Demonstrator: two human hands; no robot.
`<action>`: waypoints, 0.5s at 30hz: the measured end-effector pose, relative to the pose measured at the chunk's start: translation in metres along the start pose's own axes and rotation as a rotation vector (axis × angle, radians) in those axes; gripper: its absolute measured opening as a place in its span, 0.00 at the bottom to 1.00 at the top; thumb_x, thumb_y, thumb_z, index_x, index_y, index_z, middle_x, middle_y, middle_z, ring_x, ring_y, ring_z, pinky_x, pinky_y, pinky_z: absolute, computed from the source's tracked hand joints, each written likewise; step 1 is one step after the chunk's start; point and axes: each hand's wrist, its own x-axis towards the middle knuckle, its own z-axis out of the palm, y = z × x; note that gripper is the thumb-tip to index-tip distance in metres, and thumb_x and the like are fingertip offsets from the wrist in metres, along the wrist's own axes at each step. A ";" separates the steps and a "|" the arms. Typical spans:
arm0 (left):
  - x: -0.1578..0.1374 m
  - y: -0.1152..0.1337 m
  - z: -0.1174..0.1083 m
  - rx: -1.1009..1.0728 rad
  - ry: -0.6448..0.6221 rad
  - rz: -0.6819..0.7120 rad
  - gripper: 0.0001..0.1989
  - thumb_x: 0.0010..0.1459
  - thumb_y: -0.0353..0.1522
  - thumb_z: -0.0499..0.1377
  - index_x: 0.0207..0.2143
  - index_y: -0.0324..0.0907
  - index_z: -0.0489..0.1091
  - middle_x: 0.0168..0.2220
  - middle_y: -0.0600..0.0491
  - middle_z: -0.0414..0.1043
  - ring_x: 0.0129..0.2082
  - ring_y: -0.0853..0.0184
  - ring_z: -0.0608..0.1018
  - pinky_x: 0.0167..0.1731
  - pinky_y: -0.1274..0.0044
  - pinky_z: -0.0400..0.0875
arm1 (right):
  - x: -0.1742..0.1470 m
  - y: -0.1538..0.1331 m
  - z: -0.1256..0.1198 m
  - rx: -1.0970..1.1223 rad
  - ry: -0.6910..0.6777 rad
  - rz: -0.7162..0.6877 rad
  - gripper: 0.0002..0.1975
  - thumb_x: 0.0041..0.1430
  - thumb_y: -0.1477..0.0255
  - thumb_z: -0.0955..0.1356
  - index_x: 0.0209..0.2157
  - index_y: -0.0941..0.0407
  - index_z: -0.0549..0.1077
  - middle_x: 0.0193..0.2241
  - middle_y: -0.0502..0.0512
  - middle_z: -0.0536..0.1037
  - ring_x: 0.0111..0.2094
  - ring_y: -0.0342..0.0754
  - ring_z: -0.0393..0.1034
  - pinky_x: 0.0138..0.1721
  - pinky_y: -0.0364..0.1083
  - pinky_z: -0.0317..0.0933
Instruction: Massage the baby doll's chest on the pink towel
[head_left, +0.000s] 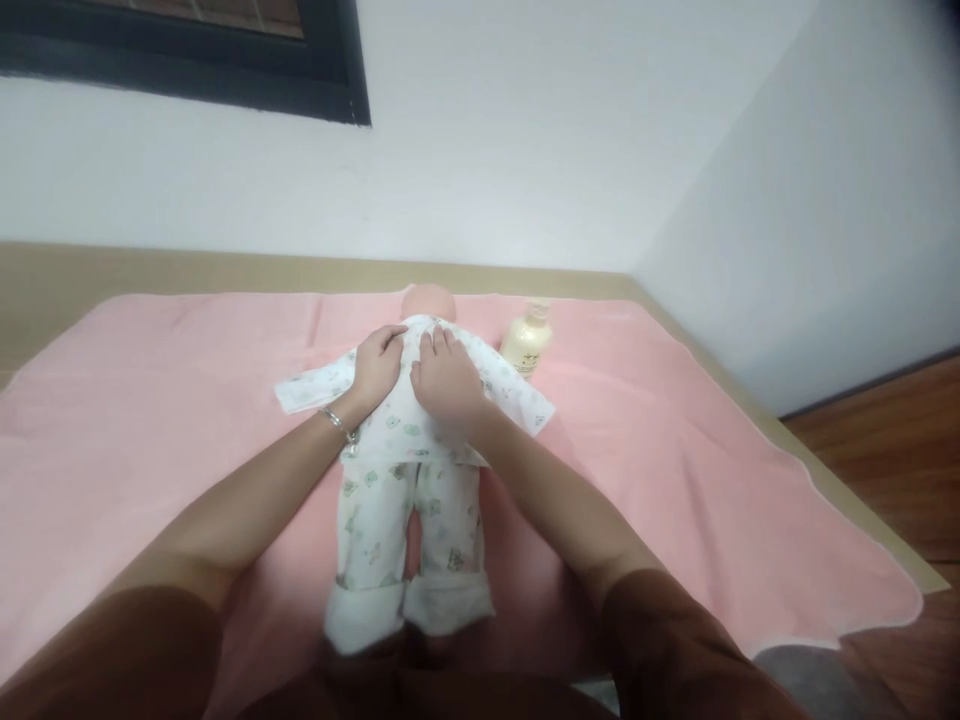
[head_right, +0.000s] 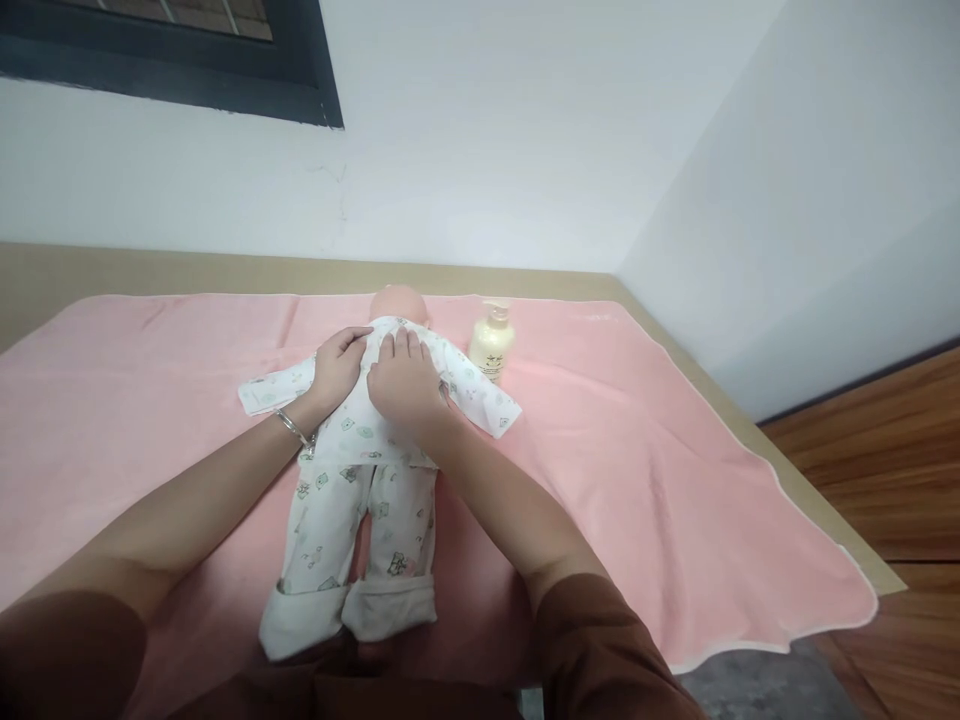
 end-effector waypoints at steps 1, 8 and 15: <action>0.000 0.000 0.000 -0.002 0.002 0.003 0.18 0.57 0.35 0.51 0.45 0.42 0.76 0.50 0.49 0.79 0.52 0.61 0.78 0.60 0.69 0.69 | 0.000 0.001 0.000 0.002 0.005 -0.001 0.30 0.71 0.70 0.55 0.68 0.73 0.52 0.70 0.75 0.52 0.72 0.64 0.46 0.71 0.60 0.45; -0.003 0.004 -0.001 0.016 -0.003 0.010 0.19 0.59 0.36 0.49 0.45 0.42 0.76 0.50 0.49 0.79 0.53 0.61 0.77 0.60 0.69 0.68 | 0.019 0.028 -0.002 0.131 -0.019 -0.030 0.32 0.73 0.62 0.53 0.68 0.69 0.55 0.70 0.70 0.53 0.73 0.65 0.41 0.71 0.60 0.42; -0.004 0.005 -0.001 -0.012 0.005 0.016 0.19 0.59 0.36 0.50 0.45 0.41 0.76 0.51 0.49 0.78 0.53 0.60 0.77 0.61 0.69 0.67 | 0.014 0.022 -0.001 0.037 0.024 0.053 0.31 0.72 0.65 0.54 0.67 0.73 0.54 0.68 0.76 0.58 0.70 0.64 0.50 0.70 0.59 0.44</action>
